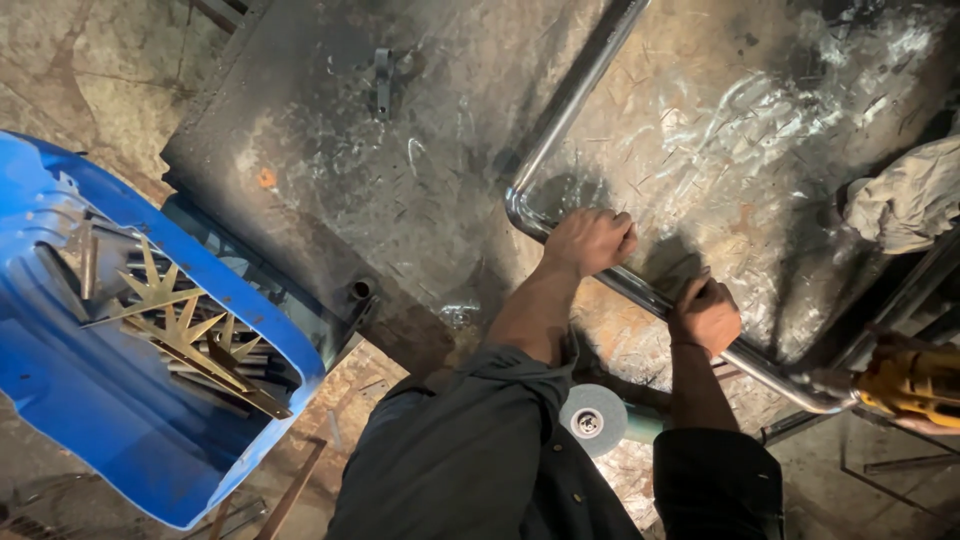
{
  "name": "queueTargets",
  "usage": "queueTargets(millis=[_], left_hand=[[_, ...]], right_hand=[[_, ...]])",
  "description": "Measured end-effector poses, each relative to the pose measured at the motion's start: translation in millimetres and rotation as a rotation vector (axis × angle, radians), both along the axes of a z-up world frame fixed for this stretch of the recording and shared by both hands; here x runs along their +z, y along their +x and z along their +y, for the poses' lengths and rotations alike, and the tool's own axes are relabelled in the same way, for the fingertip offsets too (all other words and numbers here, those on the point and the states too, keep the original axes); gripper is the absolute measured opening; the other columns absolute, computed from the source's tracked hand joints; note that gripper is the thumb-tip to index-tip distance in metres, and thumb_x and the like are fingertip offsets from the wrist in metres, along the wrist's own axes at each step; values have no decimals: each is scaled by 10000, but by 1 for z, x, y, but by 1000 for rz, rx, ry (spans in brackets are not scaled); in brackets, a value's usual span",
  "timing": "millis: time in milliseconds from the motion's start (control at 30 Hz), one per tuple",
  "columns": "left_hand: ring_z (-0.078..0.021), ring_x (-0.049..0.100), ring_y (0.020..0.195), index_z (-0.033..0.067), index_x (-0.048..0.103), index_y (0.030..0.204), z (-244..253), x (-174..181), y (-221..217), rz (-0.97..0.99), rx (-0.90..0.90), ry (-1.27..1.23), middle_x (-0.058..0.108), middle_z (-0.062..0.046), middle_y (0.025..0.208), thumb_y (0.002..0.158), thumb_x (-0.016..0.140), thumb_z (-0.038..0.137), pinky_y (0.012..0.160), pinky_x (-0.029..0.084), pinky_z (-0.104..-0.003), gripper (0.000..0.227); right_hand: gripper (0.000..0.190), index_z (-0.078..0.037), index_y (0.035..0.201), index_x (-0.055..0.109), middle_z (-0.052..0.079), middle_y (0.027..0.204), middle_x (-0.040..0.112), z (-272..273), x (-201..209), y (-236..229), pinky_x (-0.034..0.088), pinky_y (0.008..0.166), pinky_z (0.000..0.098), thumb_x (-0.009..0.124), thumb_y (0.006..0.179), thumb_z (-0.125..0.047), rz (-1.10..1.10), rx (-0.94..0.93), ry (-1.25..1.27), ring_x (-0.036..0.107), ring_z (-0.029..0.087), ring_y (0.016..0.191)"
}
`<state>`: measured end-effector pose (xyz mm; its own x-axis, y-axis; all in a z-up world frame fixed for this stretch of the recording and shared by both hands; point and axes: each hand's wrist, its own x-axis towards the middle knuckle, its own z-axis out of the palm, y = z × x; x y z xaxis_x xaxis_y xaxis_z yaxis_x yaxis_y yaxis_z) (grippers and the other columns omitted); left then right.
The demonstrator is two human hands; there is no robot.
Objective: Sanding and drilling a rectangular metal frame in a workshop.
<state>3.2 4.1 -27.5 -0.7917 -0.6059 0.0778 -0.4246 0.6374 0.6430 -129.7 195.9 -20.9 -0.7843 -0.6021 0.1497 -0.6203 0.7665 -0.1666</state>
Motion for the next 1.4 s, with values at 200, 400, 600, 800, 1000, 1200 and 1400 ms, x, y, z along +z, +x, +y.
queueTargets(millis=[200, 400, 600, 800, 1000, 1200, 1400], left_hand=[[-353, 715, 726, 82, 699, 883, -2, 5, -1, -59, -19, 34, 712, -170, 739, 951, 551, 318, 782, 572, -508, 287], [-357, 715, 741, 83, 703, 865, 0, 1, -1, 7, 7, 8, 719, -173, 759, 950, 562, 306, 786, 575, -500, 278], [-355, 717, 762, 83, 686, 875, -1, -1, 0, 11, -15, -17, 721, -160, 764, 913, 590, 300, 762, 573, -497, 241], [-352, 723, 775, 102, 689, 872, 3, -9, -3, 1, 22, -51, 727, -153, 794, 919, 573, 314, 763, 575, -503, 246], [-379, 714, 704, 95, 709, 938, -1, -4, -2, -71, -53, -34, 729, -168, 796, 935, 588, 354, 651, 569, -525, 285], [-413, 702, 666, 164, 741, 944, -4, 16, -4, -279, -93, -54, 731, -174, 730, 923, 610, 396, 630, 553, -564, 267], [-400, 667, 648, 98, 664, 842, -5, -1, 1, 86, -39, -248, 687, -158, 759, 968, 605, 283, 601, 536, -529, 231]], right_hand=[[482, -75, 773, 715, 180, 790, 697, 1, -4, -1, 510, 597, 511, 559, 1132, -358, 15, -16, 22, 659, 423, 681], [466, -75, 778, 709, 160, 813, 708, -1, 0, 0, 510, 611, 511, 542, 1129, -332, -6, -1, 10, 660, 416, 689], [457, -89, 787, 723, 163, 799, 704, 1, -4, -1, 513, 604, 505, 545, 1124, -342, 2, -26, 26, 663, 411, 682], [424, -87, 792, 720, 152, 830, 713, 1, -5, 0, 522, 616, 496, 578, 1114, -323, 1, -21, 49, 672, 398, 707], [182, -112, 940, 701, 129, 928, 699, 3, -2, 4, 544, 666, 445, 618, 1079, -193, 88, 236, -165, 681, 359, 793], [313, -104, 1007, 756, 154, 834, 731, -22, -90, 41, 536, 633, 484, 655, 964, -397, -231, 71, 208, 686, 353, 670], [401, -119, 934, 727, 186, 923, 735, -93, 3, 67, 536, 725, 555, 506, 1008, -446, -495, -268, -87, 697, 438, 824]])
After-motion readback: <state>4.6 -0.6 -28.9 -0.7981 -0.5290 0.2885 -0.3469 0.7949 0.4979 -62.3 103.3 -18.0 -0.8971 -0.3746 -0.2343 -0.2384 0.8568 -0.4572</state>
